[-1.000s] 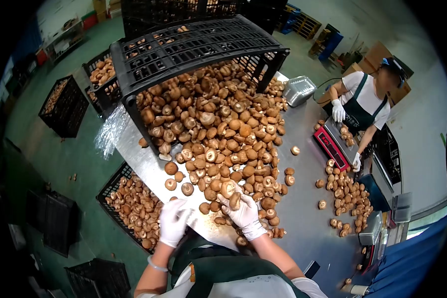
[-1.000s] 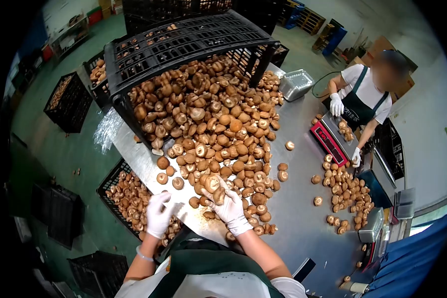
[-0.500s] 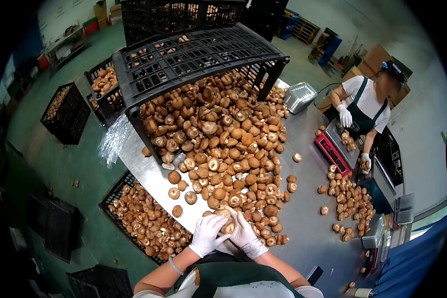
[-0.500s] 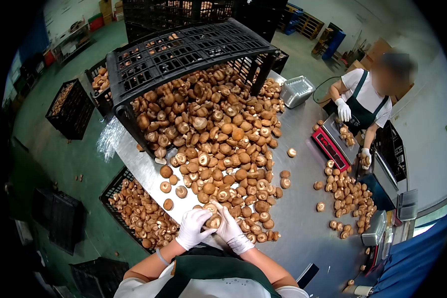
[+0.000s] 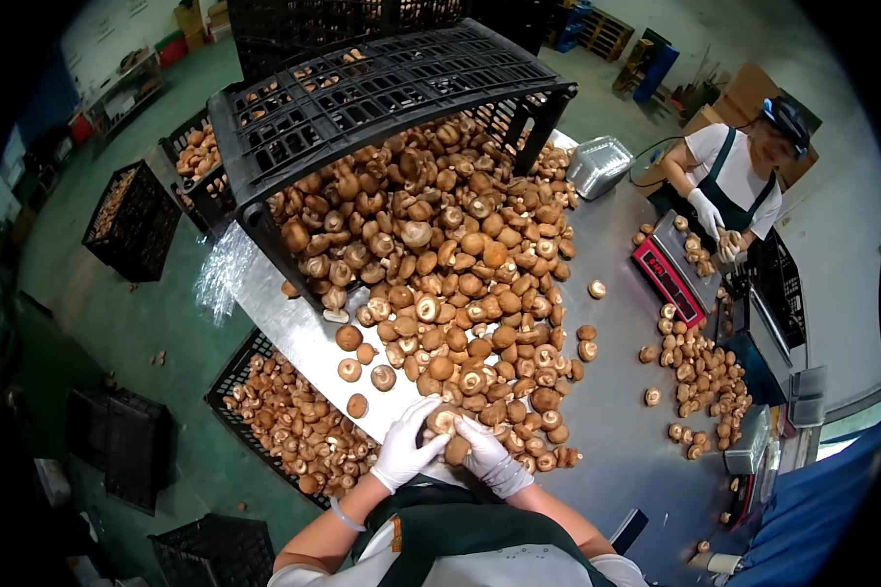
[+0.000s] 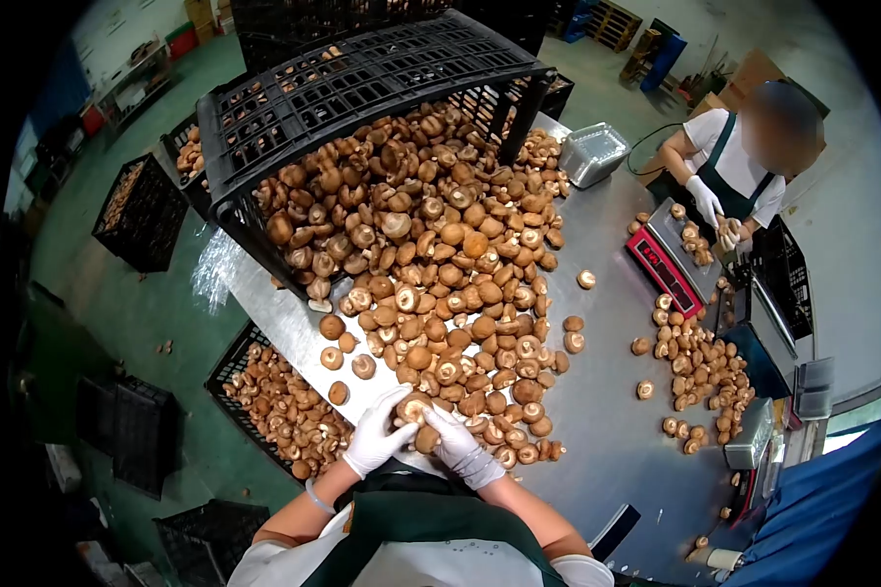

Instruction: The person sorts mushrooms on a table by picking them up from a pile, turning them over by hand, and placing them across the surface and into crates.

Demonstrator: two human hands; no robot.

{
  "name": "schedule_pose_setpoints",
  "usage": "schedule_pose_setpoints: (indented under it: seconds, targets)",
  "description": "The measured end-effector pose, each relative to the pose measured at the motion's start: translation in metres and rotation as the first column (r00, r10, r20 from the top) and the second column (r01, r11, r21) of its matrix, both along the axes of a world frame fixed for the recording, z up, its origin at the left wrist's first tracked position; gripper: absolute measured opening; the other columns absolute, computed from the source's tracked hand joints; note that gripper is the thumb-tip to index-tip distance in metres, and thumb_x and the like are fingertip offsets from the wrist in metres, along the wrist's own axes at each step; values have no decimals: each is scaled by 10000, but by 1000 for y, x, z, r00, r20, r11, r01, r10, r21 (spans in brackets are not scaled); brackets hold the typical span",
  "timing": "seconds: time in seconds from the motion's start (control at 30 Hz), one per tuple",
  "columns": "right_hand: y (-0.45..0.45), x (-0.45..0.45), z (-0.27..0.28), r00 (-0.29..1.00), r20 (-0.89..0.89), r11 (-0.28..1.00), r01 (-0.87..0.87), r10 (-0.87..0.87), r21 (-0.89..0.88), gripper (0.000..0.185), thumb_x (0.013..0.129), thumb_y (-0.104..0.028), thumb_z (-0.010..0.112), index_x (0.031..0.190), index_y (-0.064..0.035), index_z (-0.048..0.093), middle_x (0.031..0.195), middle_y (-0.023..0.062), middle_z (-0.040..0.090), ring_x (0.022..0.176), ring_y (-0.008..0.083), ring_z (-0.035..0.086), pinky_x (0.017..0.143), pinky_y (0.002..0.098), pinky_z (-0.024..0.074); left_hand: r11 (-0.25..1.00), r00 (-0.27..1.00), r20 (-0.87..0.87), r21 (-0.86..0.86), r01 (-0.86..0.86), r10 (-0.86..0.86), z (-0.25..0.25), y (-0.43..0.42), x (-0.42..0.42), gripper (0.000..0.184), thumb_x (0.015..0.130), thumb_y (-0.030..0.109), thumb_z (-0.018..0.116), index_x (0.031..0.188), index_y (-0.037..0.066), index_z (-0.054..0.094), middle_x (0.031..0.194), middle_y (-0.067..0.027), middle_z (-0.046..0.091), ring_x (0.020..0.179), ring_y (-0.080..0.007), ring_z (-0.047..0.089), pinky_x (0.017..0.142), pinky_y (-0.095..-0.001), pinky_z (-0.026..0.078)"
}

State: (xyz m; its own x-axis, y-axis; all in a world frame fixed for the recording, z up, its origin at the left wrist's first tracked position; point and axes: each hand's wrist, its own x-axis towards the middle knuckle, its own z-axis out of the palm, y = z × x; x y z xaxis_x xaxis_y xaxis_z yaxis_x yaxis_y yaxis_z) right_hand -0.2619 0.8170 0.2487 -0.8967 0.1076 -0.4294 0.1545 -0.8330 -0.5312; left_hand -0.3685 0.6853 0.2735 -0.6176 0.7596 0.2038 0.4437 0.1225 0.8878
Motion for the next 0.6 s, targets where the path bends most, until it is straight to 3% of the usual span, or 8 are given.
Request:
schedule_pose_setpoints:
  seconds: [0.07,0.13,0.2,0.27,0.33,0.4,0.5,0.6]
  targets:
    - [3,-4,0,994,-29,995,-102,102,21,371,980,-230,468,1280,-12,468,1179,74,569,1070,162,554,927,291,448,999,999,-8,-15,-37,36,-2,-2,4,593,762,198,710,1286,40,483,1221,-185,534,1142,-342,511,978,-391,410]
    - [-3,-11,0,990,30,859,-133,136,494,376,978,-230,479,1272,3,471,1154,61,571,1056,129,535,927,258,419,996,999,33,-90,-27,30,-4,-5,3,584,762,212,710,1284,60,496,1214,-185,541,1124,-336,526,969,-381,419]
    - [-12,-17,1,984,-33,828,-131,177,546,379,976,-224,470,1279,5,476,1100,51,582,1004,122,546,908,258,417,999,988,147,6,-51,49,-9,-18,-8,501,751,154,717,1212,43,553,1154,-162,570,1042,-299,569,912,-346,454]
    - [-8,-20,11,909,50,653,-335,414,679,365,971,-216,467,1274,-13,491,1058,55,591,950,124,569,876,262,437,959,948,144,-61,-277,283,-9,-36,-28,469,744,126,716,1174,20,563,1124,-152,576,977,-282,578,881,-329,463]
    - [-12,-19,8,897,54,660,-363,439,658,326,958,-202,490,1234,-35,536,930,43,617,920,95,574,860,241,439,829,822,105,-74,-555,559,-2,-59,-51,433,746,109,701,1143,0,570,1120,-150,572,983,-287,558,901,-349,446]
    - [-11,-16,2,886,112,627,-403,450,667,318,942,-221,514,1214,-62,561,913,44,627,866,90,587,806,240,465,720,699,-446,-158,-676,559,-26,-94,-77,429,752,100,687,1149,-6,564,1165,-160,557,1069,-306,520,951,-388,412]
    - [16,-39,13,906,149,280,-274,396,920,305,893,-250,580,1174,-131,603,871,68,652,732,114,612,681,267,508,729,708,-463,-173,-662,533,-11,-88,-94,419,770,114,674,1161,1,574,1190,-179,558,1126,-343,490,971,-429,390]
    - [38,-99,48,960,133,23,-143,244,989,361,881,-251,573,1215,-118,539,1029,122,600,918,241,611,792,352,496,823,818,-248,-115,-557,519,8,-33,-104,311,795,151,653,1081,31,629,1059,-162,624,991,-324,581,878,-387,460]
